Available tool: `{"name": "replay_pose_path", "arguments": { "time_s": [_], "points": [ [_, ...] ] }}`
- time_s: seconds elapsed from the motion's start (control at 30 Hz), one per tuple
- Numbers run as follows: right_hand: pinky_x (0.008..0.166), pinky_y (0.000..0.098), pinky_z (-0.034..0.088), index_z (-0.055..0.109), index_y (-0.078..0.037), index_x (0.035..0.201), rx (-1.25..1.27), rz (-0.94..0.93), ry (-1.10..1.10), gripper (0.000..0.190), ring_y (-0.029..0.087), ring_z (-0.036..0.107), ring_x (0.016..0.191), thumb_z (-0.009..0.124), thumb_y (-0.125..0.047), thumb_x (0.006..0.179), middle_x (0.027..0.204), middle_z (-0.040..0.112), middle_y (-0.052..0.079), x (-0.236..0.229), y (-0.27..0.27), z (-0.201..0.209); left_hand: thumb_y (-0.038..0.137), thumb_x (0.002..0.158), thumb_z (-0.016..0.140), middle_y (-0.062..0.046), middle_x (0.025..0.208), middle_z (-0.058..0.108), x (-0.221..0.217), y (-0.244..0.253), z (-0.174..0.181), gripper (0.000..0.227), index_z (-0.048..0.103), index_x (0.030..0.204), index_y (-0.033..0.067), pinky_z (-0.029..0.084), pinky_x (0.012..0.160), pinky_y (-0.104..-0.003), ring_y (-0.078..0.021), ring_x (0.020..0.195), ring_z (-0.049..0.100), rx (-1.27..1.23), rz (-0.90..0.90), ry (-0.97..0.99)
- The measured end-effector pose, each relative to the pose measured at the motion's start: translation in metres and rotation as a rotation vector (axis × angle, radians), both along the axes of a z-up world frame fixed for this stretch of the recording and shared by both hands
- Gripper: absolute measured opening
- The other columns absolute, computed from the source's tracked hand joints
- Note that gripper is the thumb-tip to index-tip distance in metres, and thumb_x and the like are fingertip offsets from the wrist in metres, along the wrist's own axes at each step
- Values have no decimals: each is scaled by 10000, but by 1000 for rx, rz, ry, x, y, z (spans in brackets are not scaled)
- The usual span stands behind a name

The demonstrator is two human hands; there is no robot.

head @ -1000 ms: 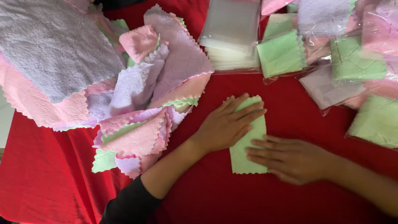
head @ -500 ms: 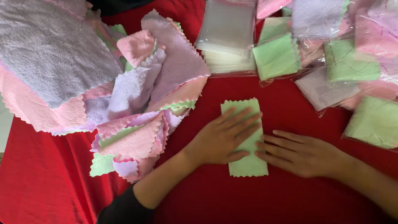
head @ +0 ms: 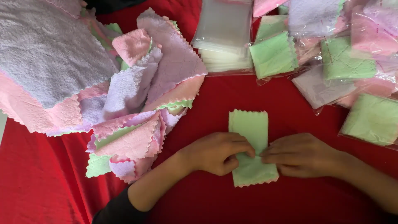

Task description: The person picks up colored cloths from a pile, folds them into small squares, and slides each one into a clear plastic resealable bag on a red table.

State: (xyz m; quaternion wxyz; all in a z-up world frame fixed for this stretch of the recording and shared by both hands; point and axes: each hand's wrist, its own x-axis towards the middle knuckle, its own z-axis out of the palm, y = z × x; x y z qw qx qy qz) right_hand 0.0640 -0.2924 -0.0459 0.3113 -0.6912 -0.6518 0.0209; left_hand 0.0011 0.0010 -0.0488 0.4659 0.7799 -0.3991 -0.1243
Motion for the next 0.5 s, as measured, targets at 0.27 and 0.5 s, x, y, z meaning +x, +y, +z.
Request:
{"name": "replay_pose_path", "arguments": {
  "time_s": [0.27,0.5],
  "points": [
    [776,359,697,889,0,1122,-386,-817,1285,317,239,850,805,732,-40,850,928,939,175,10,13,4,349,895,678,4,856,467,8,8,50,319,449,892,126,353,647,-341,-168,744,435,326,24,463],
    [804,447,667,729,38,1202,-302,-1027,1446,338,371,797,799,729,3,866,895,834,299,8,32,20,318,1040,614,22,701,497,5,-17,7,340,458,826,104,359,586,-326,-106,652,441,5,688,602]
  ]
}}
